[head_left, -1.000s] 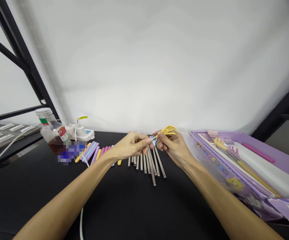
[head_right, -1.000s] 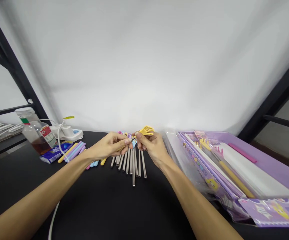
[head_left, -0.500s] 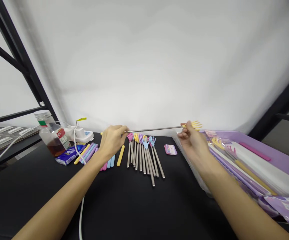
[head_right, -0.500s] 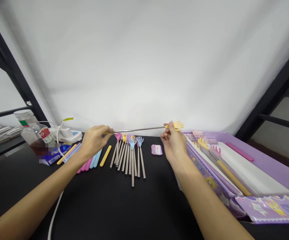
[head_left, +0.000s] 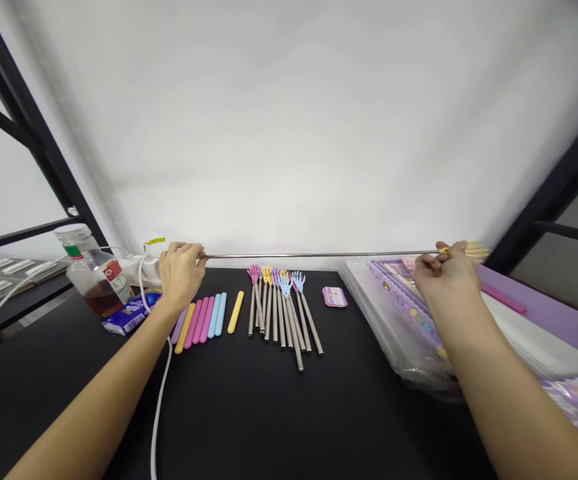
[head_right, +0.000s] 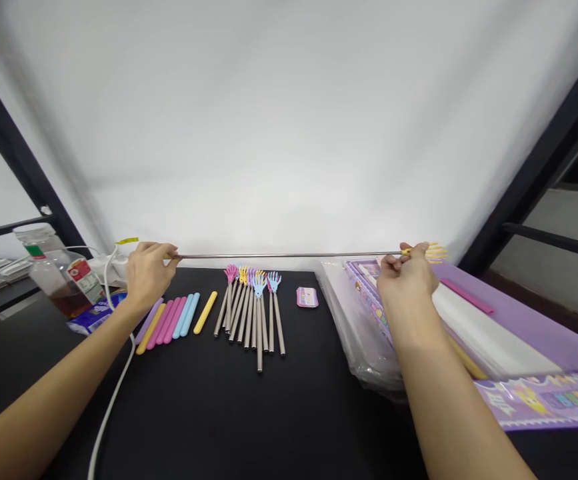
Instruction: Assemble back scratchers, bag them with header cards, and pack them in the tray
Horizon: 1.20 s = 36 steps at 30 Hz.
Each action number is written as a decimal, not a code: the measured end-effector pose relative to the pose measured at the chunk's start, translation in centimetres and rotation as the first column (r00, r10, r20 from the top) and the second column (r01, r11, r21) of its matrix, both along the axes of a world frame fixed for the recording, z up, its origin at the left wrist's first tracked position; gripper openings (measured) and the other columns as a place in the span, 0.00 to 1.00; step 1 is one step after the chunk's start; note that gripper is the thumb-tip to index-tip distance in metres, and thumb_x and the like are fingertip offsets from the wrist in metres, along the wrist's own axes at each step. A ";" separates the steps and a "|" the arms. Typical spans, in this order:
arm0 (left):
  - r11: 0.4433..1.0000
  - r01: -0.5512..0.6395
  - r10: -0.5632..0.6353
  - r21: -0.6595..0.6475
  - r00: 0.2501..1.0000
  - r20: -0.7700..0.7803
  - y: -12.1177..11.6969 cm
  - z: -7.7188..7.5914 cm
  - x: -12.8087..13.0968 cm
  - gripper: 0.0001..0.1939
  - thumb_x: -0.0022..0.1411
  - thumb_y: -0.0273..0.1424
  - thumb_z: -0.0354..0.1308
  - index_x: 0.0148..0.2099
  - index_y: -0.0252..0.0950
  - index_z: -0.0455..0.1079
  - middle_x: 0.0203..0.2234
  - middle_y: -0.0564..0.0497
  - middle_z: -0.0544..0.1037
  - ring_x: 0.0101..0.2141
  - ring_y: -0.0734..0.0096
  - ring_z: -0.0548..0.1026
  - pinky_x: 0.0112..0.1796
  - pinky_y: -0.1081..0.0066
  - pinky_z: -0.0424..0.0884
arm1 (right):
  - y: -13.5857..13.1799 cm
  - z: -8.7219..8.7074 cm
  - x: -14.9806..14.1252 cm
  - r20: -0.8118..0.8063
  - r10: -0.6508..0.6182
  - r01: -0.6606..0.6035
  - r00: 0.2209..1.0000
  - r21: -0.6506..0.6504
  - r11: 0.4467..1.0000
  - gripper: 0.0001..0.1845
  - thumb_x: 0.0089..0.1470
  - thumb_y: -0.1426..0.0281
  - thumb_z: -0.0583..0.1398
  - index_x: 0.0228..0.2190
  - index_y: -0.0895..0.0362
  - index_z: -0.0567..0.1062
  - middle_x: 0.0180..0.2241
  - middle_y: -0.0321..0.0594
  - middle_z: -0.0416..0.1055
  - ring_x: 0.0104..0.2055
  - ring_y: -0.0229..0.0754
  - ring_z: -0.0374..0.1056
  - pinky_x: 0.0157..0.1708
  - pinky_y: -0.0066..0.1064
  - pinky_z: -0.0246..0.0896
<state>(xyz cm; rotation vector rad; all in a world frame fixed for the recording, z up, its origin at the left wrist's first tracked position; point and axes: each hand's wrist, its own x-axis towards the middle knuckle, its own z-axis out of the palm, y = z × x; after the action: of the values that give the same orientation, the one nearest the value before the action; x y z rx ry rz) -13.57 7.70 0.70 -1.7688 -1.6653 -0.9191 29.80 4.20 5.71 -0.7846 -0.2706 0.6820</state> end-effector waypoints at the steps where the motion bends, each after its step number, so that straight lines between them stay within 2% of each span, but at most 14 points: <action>1: 1.000 0.002 -0.002 0.003 1.000 0.000 0.0 0.0 0.0 0.05 0.61 0.26 0.58 0.36 0.39 0.75 0.37 0.47 0.83 0.47 0.50 0.72 0.44 0.57 0.62 | 0.0 -0.1 0.0 -0.038 -0.017 0.017 0.999 0.008 1.000 0.21 0.71 0.69 0.45 0.25 0.57 0.62 0.19 0.26 0.47 0.15 0.28 0.40 0.13 0.16 0.46; 6: 0.997 0.072 -0.072 0.033 0.997 -0.001 -0.3 0.3 1.0 0.05 0.62 0.27 0.58 0.35 0.38 0.75 0.39 0.47 0.83 0.48 0.51 0.71 0.46 0.55 0.62 | -0.1 -0.3 -0.9 -0.142 -0.045 0.053 0.989 0.056 0.997 0.22 0.70 0.65 0.48 0.24 0.58 0.65 0.19 0.26 0.46 0.16 0.29 0.40 0.14 0.15 0.47; 10: 0.965 0.260 -0.260 0.031 0.965 -0.026 -0.6 0.5 3.3 0.06 0.65 0.30 0.58 0.37 0.40 0.77 0.39 0.48 0.83 0.50 0.54 0.72 0.48 0.55 0.62 | -0.1 -1.0 -3.1 -0.098 0.088 -0.078 0.991 0.106 0.991 0.19 0.69 0.66 0.51 0.26 0.58 0.67 0.21 0.26 0.48 0.17 0.27 0.44 0.16 0.14 0.50; 13: 0.908 0.418 -0.419 -0.024 0.908 -0.008 -0.8 0.7 5.1 0.09 0.67 0.32 0.55 0.42 0.40 0.77 0.40 0.48 0.83 0.45 0.58 0.77 0.49 0.58 0.65 | -0.1 -1.7 -4.9 -0.025 0.200 -0.193 0.980 0.156 0.969 0.14 0.64 0.65 0.59 0.28 0.59 0.70 0.23 0.27 0.55 0.19 0.26 0.51 0.18 0.15 0.53; 16: 0.846 0.526 -0.523 -0.092 0.851 0.053 -1.4 1.2 5.6 0.13 0.69 0.36 0.52 0.45 0.39 0.77 0.40 0.47 0.83 0.39 0.62 0.79 0.43 0.65 0.69 | -0.2 -2.2 -6.0 0.060 0.266 -0.273 0.962 0.206 0.940 0.15 0.55 0.63 0.68 0.28 0.60 0.71 0.24 0.28 0.60 0.21 0.25 0.53 0.20 0.15 0.55; 19: 0.774 0.595 -0.594 -0.218 0.801 0.075 -2.3 2.0 5.2 0.15 0.69 0.37 0.51 0.42 0.37 0.78 0.33 0.48 0.82 0.32 0.66 0.78 0.34 0.71 0.67 | -0.4 -2.3 -6.4 0.145 0.361 -0.385 0.921 0.220 0.896 0.19 0.49 0.59 0.71 0.27 0.60 0.72 0.19 0.26 0.55 0.19 0.25 0.49 0.19 0.16 0.53; 22: 0.702 0.638 -0.621 -0.317 0.766 0.166 -3.4 3.0 5.0 0.18 0.69 0.39 0.51 0.36 0.35 0.77 0.24 0.51 0.78 0.25 0.73 0.71 0.28 0.73 0.62 | -0.8 -2.1 -6.5 0.238 0.389 -0.443 0.890 0.255 0.859 0.18 0.46 0.60 0.72 0.28 0.60 0.75 0.16 0.24 0.51 0.18 0.25 0.45 0.18 0.16 0.49; 24: 0.635 0.693 -0.641 -0.342 0.719 0.267 -4.1 3.5 5.7 0.19 0.69 0.39 0.51 0.35 0.34 0.77 0.25 0.51 0.78 0.25 0.74 0.70 0.29 0.74 0.61 | -1.2 -2.1 -7.2 0.311 0.390 -0.472 0.867 0.260 0.842 0.19 0.44 0.60 0.74 0.29 0.61 0.76 0.15 0.24 0.51 0.18 0.25 0.44 0.17 0.17 0.48; 26: 0.543 0.757 -0.661 -0.363 0.652 0.371 -4.8 3.7 7.1 0.19 0.69 0.38 0.50 0.34 0.34 0.77 0.26 0.51 0.78 0.26 0.75 0.69 0.30 0.74 0.62 | -1.7 -2.5 -8.7 0.395 0.423 -0.529 0.815 0.214 0.821 0.20 0.42 0.59 0.74 0.28 0.61 0.77 0.15 0.24 0.52 0.18 0.26 0.45 0.17 0.19 0.47; 28: 0.457 0.810 -0.654 -0.367 0.585 0.479 -5.4 3.5 8.9 0.20 0.69 0.39 0.49 0.32 0.33 0.75 0.24 0.52 0.77 0.22 0.78 0.64 0.26 0.74 0.59 | -2.1 -3.2 -10.7 0.494 0.491 -0.617 0.718 0.126 0.776 0.20 0.44 0.58 0.73 0.28 0.61 0.77 0.14 0.25 0.53 0.17 0.27 0.47 0.17 0.22 0.46; 30: 0.356 0.867 -0.630 -0.349 0.498 0.596 -5.8 3.2 10.5 0.22 0.70 0.40 0.49 0.31 0.32 0.74 0.23 0.52 0.75 0.21 0.79 0.61 0.25 0.74 0.57 | -2.3 -3.9 -12.5 0.597 0.551 -0.697 0.583 0.019 0.717 0.19 0.47 0.57 0.71 0.27 0.60 0.77 0.14 0.26 0.55 0.17 0.28 0.49 0.16 0.24 0.46; 32: 0.254 0.911 -0.575 -0.325 0.413 0.706 -6.0 3.0 11.5 0.23 0.69 0.43 0.50 0.30 0.31 0.74 0.22 0.51 0.73 0.20 0.80 0.58 0.23 0.75 0.54 | -2.4 -4.4 -13.6 0.645 0.587 -0.742 0.490 -0.044 0.668 0.19 0.48 0.57 0.70 0.24 0.60 0.75 0.14 0.26 0.54 0.16 0.28 0.49 0.16 0.25 0.44; 36: 0.036 0.975 -0.370 -0.218 0.215 0.904 -6.2 2.8 11.8 0.23 0.66 0.47 0.54 0.36 0.30 0.73 0.21 0.51 0.74 0.16 0.84 0.54 0.19 0.76 0.50 | -2.6 -4.3 -13.6 0.666 0.610 -0.781 0.429 -0.065 0.621 0.19 0.49 0.56 0.69 0.24 0.60 0.76 0.13 0.25 0.52 0.15 0.27 0.45 0.15 0.25 0.41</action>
<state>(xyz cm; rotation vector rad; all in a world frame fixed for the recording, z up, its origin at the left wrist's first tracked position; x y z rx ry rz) -1.77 1.53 3.52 -3.6821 -1.4235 -1.4801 16.23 1.60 1.39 -0.6008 -1.3806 1.1354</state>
